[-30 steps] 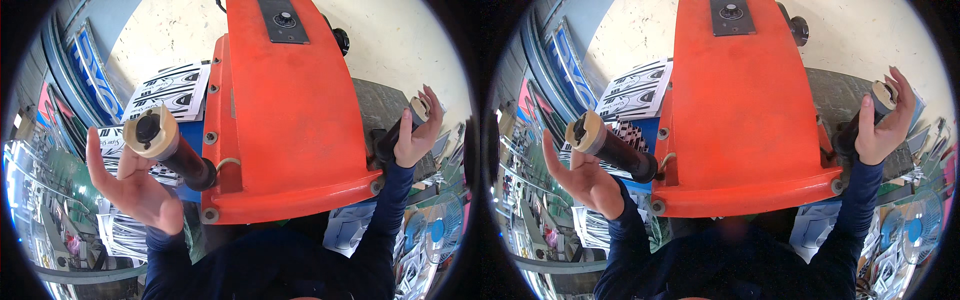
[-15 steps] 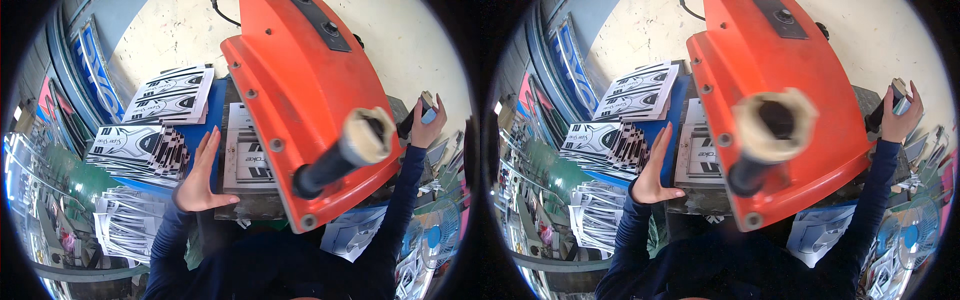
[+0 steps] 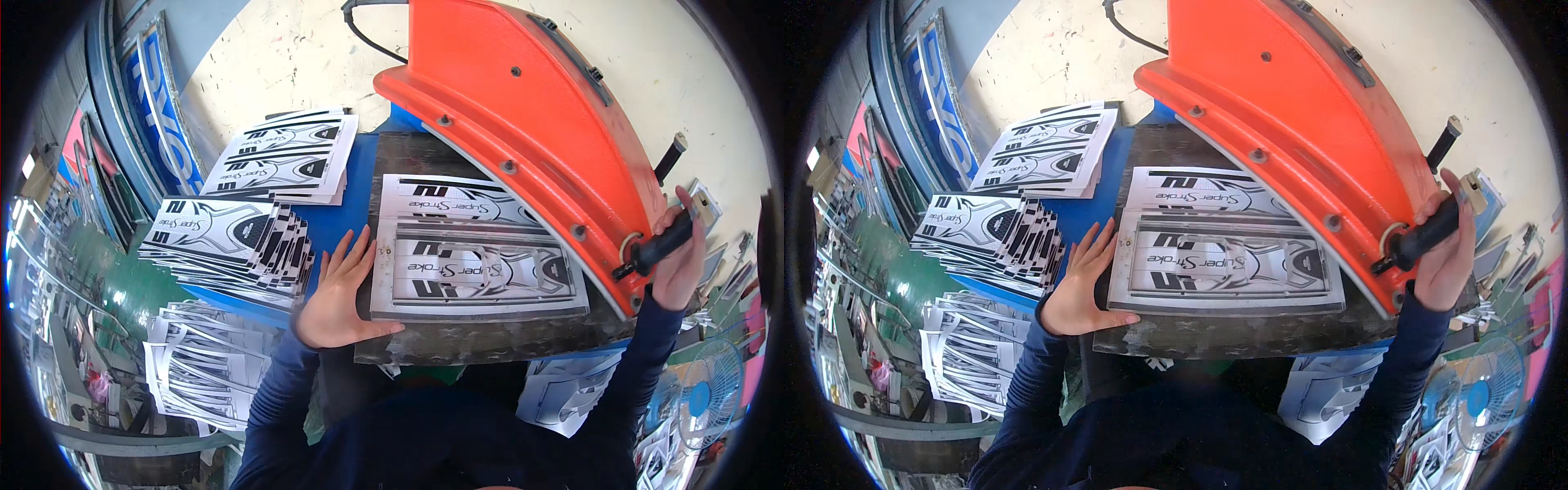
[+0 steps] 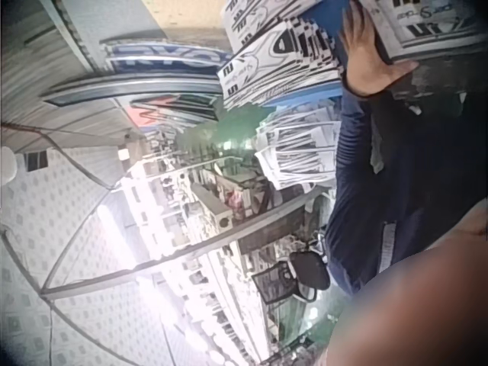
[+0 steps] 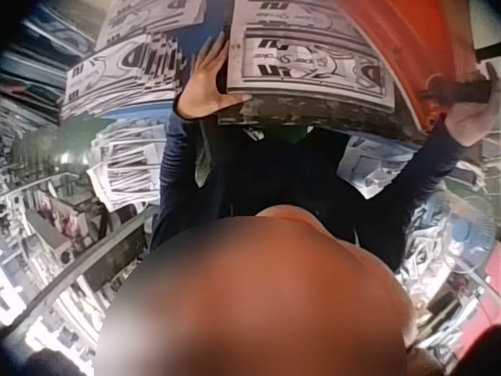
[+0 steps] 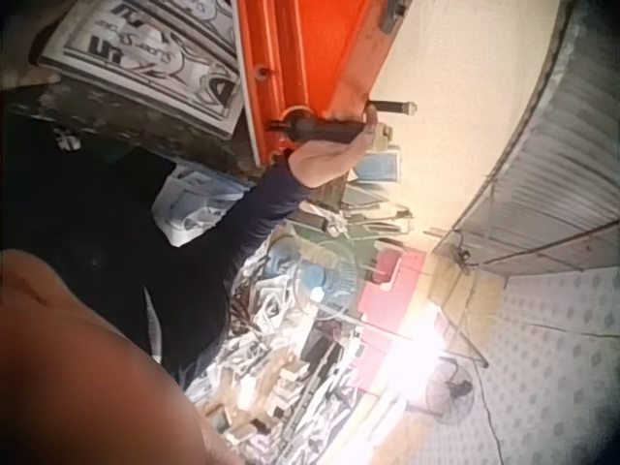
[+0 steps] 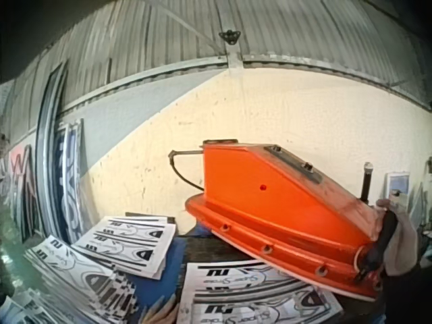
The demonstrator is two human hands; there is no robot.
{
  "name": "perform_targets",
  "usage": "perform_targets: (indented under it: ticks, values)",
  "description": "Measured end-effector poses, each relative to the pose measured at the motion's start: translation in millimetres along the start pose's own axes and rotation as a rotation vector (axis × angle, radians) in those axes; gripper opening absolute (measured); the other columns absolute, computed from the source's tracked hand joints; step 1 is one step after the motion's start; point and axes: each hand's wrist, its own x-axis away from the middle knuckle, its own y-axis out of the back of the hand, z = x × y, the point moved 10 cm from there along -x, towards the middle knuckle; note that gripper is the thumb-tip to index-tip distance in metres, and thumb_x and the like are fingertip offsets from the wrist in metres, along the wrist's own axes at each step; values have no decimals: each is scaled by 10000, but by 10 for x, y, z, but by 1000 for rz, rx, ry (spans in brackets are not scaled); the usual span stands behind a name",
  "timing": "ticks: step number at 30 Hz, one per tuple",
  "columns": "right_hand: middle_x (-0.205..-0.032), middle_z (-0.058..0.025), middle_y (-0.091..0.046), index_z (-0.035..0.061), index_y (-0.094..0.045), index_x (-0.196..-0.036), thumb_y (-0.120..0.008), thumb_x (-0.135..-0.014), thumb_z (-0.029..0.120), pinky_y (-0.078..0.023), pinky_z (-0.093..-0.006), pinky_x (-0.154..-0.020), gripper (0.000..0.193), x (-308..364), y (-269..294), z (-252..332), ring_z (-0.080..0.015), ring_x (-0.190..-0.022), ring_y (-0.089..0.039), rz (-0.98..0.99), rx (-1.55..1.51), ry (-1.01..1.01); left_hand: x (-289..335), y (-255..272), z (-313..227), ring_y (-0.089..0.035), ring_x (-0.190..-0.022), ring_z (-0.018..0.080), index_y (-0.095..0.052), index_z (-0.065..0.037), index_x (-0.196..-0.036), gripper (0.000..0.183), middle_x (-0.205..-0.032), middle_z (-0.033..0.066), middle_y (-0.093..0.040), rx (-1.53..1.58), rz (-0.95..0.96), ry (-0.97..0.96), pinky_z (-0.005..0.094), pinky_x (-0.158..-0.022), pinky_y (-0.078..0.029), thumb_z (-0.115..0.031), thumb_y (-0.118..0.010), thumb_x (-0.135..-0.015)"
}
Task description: Manually die-cutting printed label sheets using a hand-operated press.
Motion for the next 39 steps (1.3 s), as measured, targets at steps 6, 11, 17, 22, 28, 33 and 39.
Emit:
perform_targets:
  ticks: [6,11,17,22,28,33,39]
  values:
    - [-714,-30,-498,3,-588,-1011,-586,-994,182,-396,-261,-608,180,-564,979,-344,-123,-626,-464,-260,22,-21,5,-4,42,-143,-1498,442,-330,75,-1491,1199,-1606,240,-227,27,-2,-5,682,-1136,-136,-537,-876,-615]
    - [-700,-4,-553,66,-601,-908,-697,-923,172,-429,-240,-563,144,-938,1590,-584,-92,-599,-519,-457,22,-84,0,8,46,-147,-1495,451,-346,71,-1486,1197,-1605,237,-234,70,-21,-32,684,-1135,-138,-545,-878,-608]
    - [-719,2,-583,72,-617,-893,-723,-896,146,-490,-239,-584,129,-1239,2024,-770,-95,-615,-560,-532,102,-76,49,30,96,-127,-1499,454,-368,68,-1477,1082,-1609,240,-225,94,-20,-24,678,-1141,-118,-527,-829,-699]
    - [-853,-42,-607,40,-637,-964,-719,-893,140,-532,-247,-644,148,-1092,1989,-703,-138,-724,-603,-585,210,69,43,54,177,-160,-1495,440,-461,-20,-1455,579,-1615,183,-258,262,-80,6,652,-1152,-91,-302,-561,-959]
    - [-1310,-148,-573,9,-615,-1226,-650,-914,187,-391,-401,-1074,361,-82,296,-433,-304,-1215,-549,-200,934,248,34,46,231,-244,-1469,430,-537,-118,-1418,534,-1583,154,-332,87,-147,85,651,-1144,-173,-101,-607,-889]
    - [-1199,-159,-582,34,-633,-1151,-821,-734,412,-404,-468,-1029,593,973,-1425,-771,-384,-1126,-560,805,1115,141,19,20,231,-249,-1464,443,-527,-140,-1429,570,-1585,158,-324,97,-104,78,649,-1141,-183,-88,-610,-868]
    - [-1051,-128,-569,43,-648,-1035,-846,-619,560,-433,-489,-983,692,1062,-1732,-782,-354,-986,-578,825,1157,377,25,36,225,-273,-1448,457,-512,-152,-1443,610,-1578,160,-339,50,-151,43,635,-1139,-210,-76,-608,-845]
